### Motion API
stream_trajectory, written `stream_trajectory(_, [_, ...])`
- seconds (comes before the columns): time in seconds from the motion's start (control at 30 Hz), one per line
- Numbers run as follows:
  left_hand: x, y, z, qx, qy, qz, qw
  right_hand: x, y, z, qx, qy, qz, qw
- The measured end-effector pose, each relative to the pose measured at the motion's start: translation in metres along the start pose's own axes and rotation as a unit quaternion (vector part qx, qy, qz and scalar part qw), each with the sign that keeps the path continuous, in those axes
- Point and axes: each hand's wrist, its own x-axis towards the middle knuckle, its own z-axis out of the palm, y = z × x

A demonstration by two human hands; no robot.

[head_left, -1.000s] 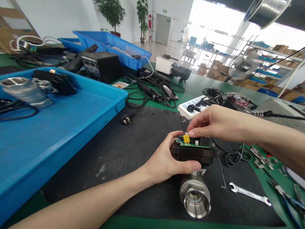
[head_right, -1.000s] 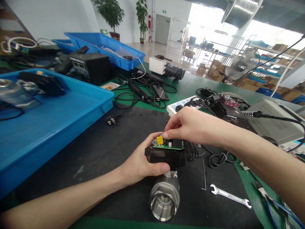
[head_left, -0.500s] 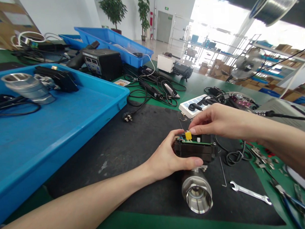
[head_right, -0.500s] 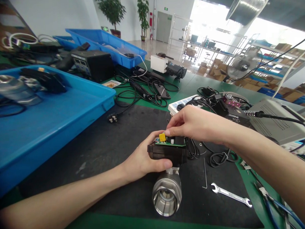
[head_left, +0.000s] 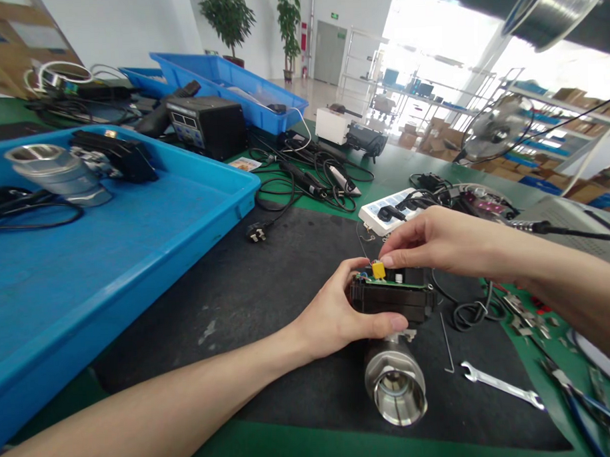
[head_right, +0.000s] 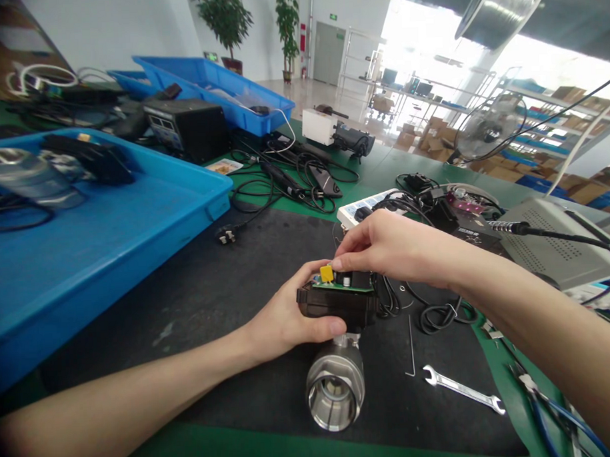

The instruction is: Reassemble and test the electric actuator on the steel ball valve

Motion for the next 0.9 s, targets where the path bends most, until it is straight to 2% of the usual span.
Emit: stream_trajectory(0.9, [0.0014, -0.003, -0.0004, 0.018, 0.002, -0.004, 1.0, 0.0021, 0.0032, 0.0006, 0.018, -0.001, 0.006, 1.0])
